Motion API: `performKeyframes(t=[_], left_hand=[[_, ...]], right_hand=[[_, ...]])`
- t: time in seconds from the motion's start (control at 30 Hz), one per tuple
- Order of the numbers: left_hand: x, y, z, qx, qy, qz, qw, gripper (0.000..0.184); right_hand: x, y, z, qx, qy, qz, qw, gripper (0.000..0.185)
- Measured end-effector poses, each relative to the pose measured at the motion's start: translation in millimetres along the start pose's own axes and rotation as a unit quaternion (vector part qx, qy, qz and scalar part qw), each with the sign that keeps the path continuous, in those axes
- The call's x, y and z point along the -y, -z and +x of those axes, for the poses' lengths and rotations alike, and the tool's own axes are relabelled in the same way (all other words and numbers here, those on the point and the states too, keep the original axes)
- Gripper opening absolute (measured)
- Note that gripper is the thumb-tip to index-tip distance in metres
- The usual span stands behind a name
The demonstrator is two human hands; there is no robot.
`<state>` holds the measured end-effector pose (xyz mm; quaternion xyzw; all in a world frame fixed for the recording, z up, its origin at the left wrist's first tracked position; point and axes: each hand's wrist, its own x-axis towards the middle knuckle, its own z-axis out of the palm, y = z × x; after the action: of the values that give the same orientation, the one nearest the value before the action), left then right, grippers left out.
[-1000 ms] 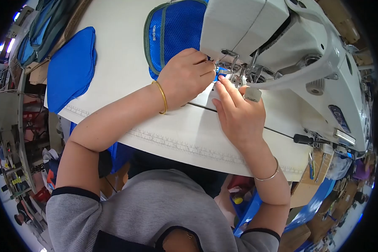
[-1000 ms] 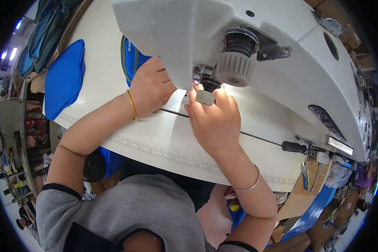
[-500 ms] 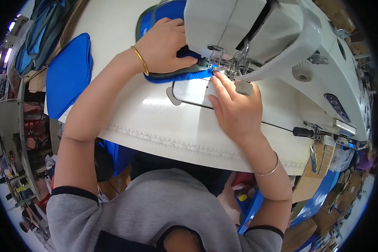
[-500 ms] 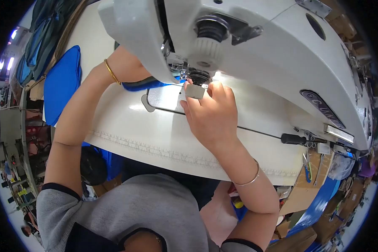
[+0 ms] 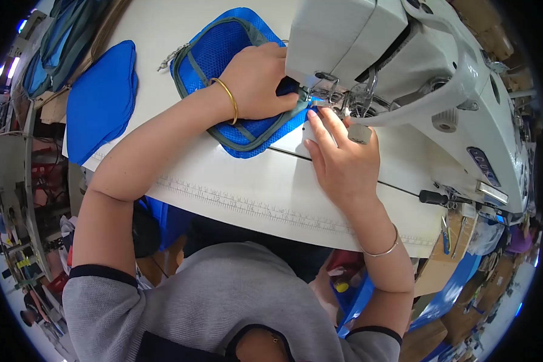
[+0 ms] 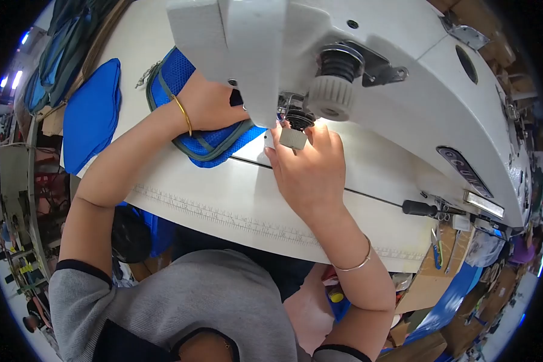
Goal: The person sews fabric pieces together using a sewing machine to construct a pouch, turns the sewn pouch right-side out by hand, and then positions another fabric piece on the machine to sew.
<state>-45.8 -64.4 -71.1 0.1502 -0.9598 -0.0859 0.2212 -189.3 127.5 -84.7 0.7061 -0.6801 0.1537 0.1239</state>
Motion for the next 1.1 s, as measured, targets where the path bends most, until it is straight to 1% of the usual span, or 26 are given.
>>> performKeyframes(t=[0.03, 0.1, 0.23, 0.3, 0.43, 0.5, 0.53, 0.6, 0.73, 0.8, 0.93, 1.03, 1.1], left_hand=[[1.7, -0.4, 0.3, 0.000, 0.001, 0.000, 1.000, 0.029], [2.7, 0.7, 0.5, 0.015, 0.036, -0.050, 0.998, 0.029], [-5.4, 1.1, -0.8, 0.003, 0.058, -0.035, 0.998, 0.029], [-8.7, 5.8, 1.5, 0.056, 0.109, -0.055, 0.991, 0.028], [-7.8, -0.4, 2.1, 0.021, 0.094, -0.046, 0.994, 0.027], [-10.7, 3.6, 5.1, 0.090, 0.153, -0.035, 0.983, 0.028], [-9.4, 1.7, 3.1, 0.090, 0.153, -0.035, 0.984, 0.028], [-6.5, -2.4, -1.8, 0.013, 0.071, 0.024, 0.997, 0.030], [-10.7, 3.2, -0.7, 0.037, 0.078, 0.035, 0.996, 0.033], [-14.1, 8.8, 4.2, 0.076, 0.096, 0.072, 0.990, 0.034], [-10.7, 4.5, 7.4, 0.071, 0.101, 0.071, 0.990, 0.035], [-8.4, 5.8, 6.9, 0.048, 0.074, 0.082, 0.993, 0.035], [-9.6, 13.0, 8.4, 0.078, 0.080, 0.065, 0.992, 0.036]], right_hand=[[0.0, 0.2, 0.3, 0.000, 0.001, 0.000, 1.000, 0.040], [0.1, 1.0, 0.4, 0.001, 0.001, -0.004, 1.000, 0.039], [-1.0, 1.3, -0.5, 0.010, -0.007, -0.005, 1.000, 0.039], [-1.1, 2.3, -0.4, 0.009, -0.006, -0.002, 1.000, 0.040], [-1.2, 3.2, -0.5, 0.015, -0.010, -0.004, 1.000, 0.042], [-1.4, 3.2, -0.8, 0.023, -0.010, -0.005, 1.000, 0.043], [-1.5, 2.9, -0.7, 0.023, -0.010, -0.005, 1.000, 0.043], [-1.6, 2.2, -0.7, 0.014, -0.003, -0.003, 1.000, 0.043], [-0.9, 2.7, -1.5, 0.014, -0.003, 0.001, 1.000, 0.044], [-0.7, 2.7, -0.5, 0.018, -0.005, -0.009, 1.000, 0.044], [-1.6, 2.4, -1.1, 0.026, -0.010, -0.011, 1.000, 0.044], [1.1, 2.3, -1.8, 0.004, -0.002, -0.001, 1.000, 0.044], [7.3, 0.8, -8.2, -0.010, 0.103, 0.052, 0.993, 0.045]])
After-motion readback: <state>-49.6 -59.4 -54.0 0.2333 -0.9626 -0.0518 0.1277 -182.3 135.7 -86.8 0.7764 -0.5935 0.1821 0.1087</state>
